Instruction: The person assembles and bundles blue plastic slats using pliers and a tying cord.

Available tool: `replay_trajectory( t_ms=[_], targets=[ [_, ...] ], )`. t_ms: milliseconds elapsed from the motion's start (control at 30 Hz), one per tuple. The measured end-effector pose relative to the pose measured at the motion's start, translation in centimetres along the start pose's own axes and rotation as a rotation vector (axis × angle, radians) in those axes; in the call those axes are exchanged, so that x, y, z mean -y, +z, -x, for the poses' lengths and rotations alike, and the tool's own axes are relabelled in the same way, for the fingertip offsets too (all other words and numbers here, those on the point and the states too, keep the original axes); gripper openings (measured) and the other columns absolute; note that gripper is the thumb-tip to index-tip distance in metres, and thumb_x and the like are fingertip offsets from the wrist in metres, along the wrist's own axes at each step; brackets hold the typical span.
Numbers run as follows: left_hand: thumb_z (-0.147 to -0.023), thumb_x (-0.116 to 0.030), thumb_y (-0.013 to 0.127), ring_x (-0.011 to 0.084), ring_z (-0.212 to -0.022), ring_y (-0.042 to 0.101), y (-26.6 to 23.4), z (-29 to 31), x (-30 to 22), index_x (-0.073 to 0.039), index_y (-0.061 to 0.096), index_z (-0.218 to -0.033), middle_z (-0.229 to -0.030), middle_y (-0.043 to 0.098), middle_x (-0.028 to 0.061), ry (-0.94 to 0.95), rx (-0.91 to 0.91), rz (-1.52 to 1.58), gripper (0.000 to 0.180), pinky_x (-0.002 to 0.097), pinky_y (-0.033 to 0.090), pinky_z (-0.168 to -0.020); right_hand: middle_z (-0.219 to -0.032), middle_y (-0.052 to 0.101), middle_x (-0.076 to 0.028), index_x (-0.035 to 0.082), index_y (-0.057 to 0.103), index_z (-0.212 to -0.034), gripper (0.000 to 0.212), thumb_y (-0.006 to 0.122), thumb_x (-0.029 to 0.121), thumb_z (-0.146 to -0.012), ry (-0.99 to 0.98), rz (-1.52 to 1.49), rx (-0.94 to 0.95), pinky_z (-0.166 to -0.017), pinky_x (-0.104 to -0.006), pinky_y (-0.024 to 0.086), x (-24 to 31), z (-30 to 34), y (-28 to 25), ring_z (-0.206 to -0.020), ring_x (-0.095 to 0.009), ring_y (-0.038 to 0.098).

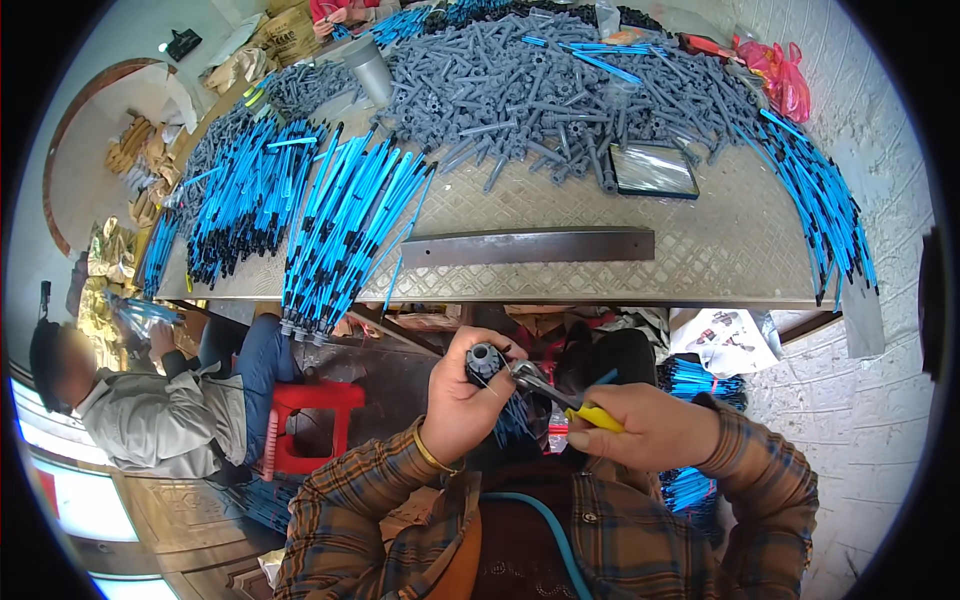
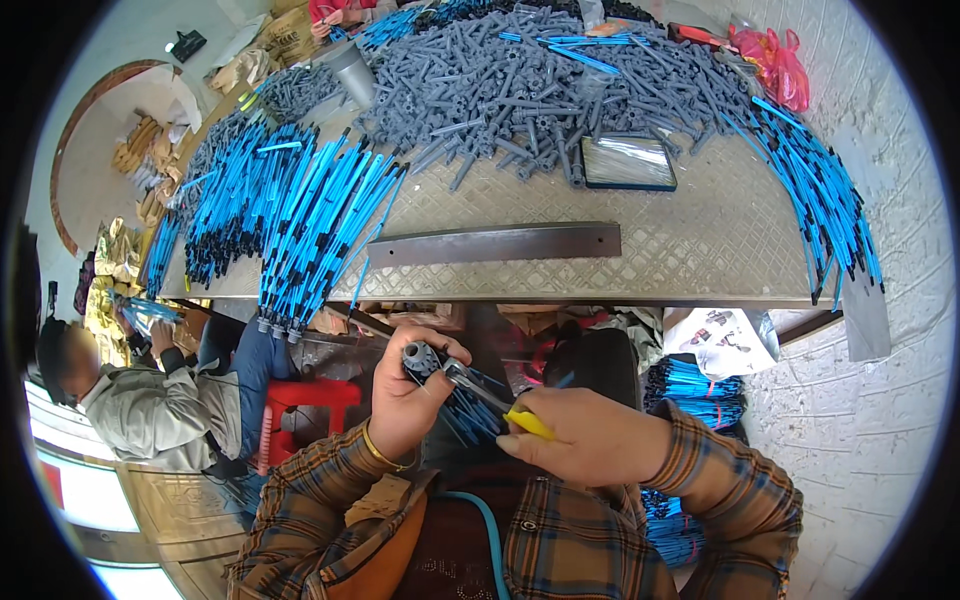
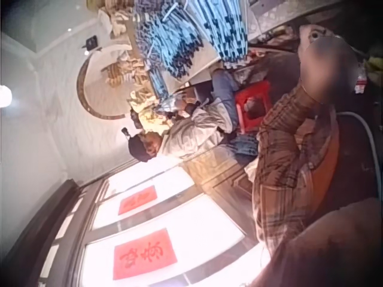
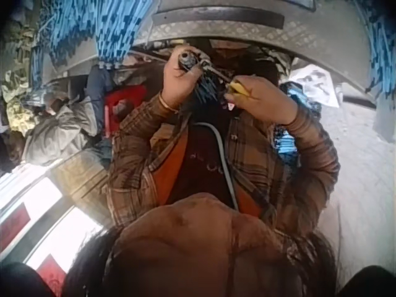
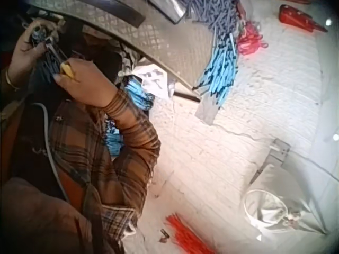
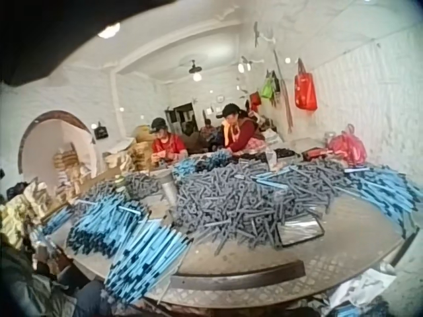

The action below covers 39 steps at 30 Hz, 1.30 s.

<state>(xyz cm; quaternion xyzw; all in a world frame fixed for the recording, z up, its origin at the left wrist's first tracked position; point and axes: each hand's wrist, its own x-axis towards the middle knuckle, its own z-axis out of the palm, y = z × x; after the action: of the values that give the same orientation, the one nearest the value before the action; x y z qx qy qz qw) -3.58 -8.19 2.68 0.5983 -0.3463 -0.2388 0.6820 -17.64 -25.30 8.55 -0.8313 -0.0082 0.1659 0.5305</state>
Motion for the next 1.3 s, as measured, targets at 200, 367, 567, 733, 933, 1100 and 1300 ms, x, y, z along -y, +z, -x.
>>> replay_trajectory(
  t_ms=[200, 367, 567, 733, 933, 1100, 1300],
  targets=[
    [-0.077, 0.013, 0.051, 0.0157, -0.087, 0.058, -1.0, -0.3, -0.4, -0.004, 0.045, -0.100, -0.092, 0.060, 0.0093, -0.045, 0.129, -0.039, 0.029, 0.0297, 0.046, -0.080, -0.081, 0.056, -0.017, 0.000, 0.053, -0.094, 0.030, 0.055, 0.030, -0.088, -0.042, -0.043, -0.025, -0.066, -0.0391, 0.044, -1.1, 0.1, 0.0, -0.077, -0.035, 0.057],
    [-0.080, 0.012, 0.052, 0.0163, -0.090, 0.059, -3.4, -0.6, -0.1, -0.005, 0.046, -0.099, -0.097, 0.060, 0.0101, -0.042, 0.168, 0.078, 0.026, 0.0308, 0.047, -0.082, -0.089, 0.055, -0.017, 0.000, 0.053, -0.092, 0.019, 0.061, 0.014, -0.082, -0.071, 0.218, -0.551, -0.069, -0.0384, 0.043, -3.1, 3.4, -2.5, -0.081, -0.032, 0.056],
    [-0.077, 0.013, 0.051, 0.0211, -0.088, 0.060, -3.6, -1.5, -0.5, -0.005, 0.045, -0.099, -0.098, 0.061, 0.0152, -0.071, 0.214, 0.188, 0.029, 0.0346, 0.048, -0.081, -0.089, 0.054, -0.022, -0.002, 0.052, -0.089, 0.019, 0.062, 0.009, -0.077, 0.371, 0.901, -0.932, -0.072, -0.0433, 0.043, -13.3, 10.2, -10.2, -0.082, -0.040, 0.053],
    [-0.075, 0.014, 0.051, 0.0239, -0.092, 0.060, -3.8, -1.5, -0.8, -0.005, 0.045, -0.099, -0.102, 0.060, 0.0174, -0.105, 0.221, 0.227, 0.031, 0.0367, 0.047, -0.084, -0.091, 0.055, -0.021, -0.003, 0.052, -0.091, 0.019, 0.060, 0.008, -0.078, 0.507, 1.045, -0.907, -0.073, -0.0449, 0.043, -14.3, 9.4, -11.3, -0.082, -0.040, 0.053],
    [-0.075, 0.014, 0.050, 0.0273, -0.107, 0.056, -4.1, -1.4, -0.3, -0.005, 0.046, -0.100, -0.109, 0.058, 0.0186, -0.120, 0.226, 0.182, 0.031, 0.0399, 0.042, -0.094, -0.088, 0.059, -0.014, 0.004, 0.060, -0.095, 0.014, 0.060, 0.012, -0.083, -0.378, 0.240, -0.581, -0.070, -0.0362, 0.047, -6.0, -3.3, -0.9, -0.080, -0.031, 0.059],
    [-0.082, 0.011, 0.052, 0.0260, -0.122, 0.045, -3.5, -1.5, -0.8, -0.004, 0.047, -0.104, -0.117, 0.055, 0.0160, -0.065, 0.241, 0.163, 0.027, 0.0384, 0.036, -0.101, -0.092, 0.058, -0.014, 0.004, 0.056, -0.107, 0.028, 0.062, 0.013, -0.081, -0.514, -0.017, -0.523, -0.070, -0.0343, 0.048, -4.3, -9.6, 3.7, -0.081, -0.030, 0.060],
    [-0.082, 0.010, 0.052, 0.0267, -0.126, 0.041, -4.3, -1.2, -0.2, -0.004, 0.048, -0.105, -0.119, 0.053, 0.0137, -0.115, 0.220, 0.215, 0.028, 0.0386, 0.034, -0.103, -0.094, 0.058, -0.015, 0.003, 0.053, -0.110, 0.031, 0.060, 0.012, -0.080, -0.386, -0.008, -0.448, -0.070, -0.0360, 0.049, -3.5, -10.1, 3.9, -0.082, -0.032, 0.060]
  ],
)
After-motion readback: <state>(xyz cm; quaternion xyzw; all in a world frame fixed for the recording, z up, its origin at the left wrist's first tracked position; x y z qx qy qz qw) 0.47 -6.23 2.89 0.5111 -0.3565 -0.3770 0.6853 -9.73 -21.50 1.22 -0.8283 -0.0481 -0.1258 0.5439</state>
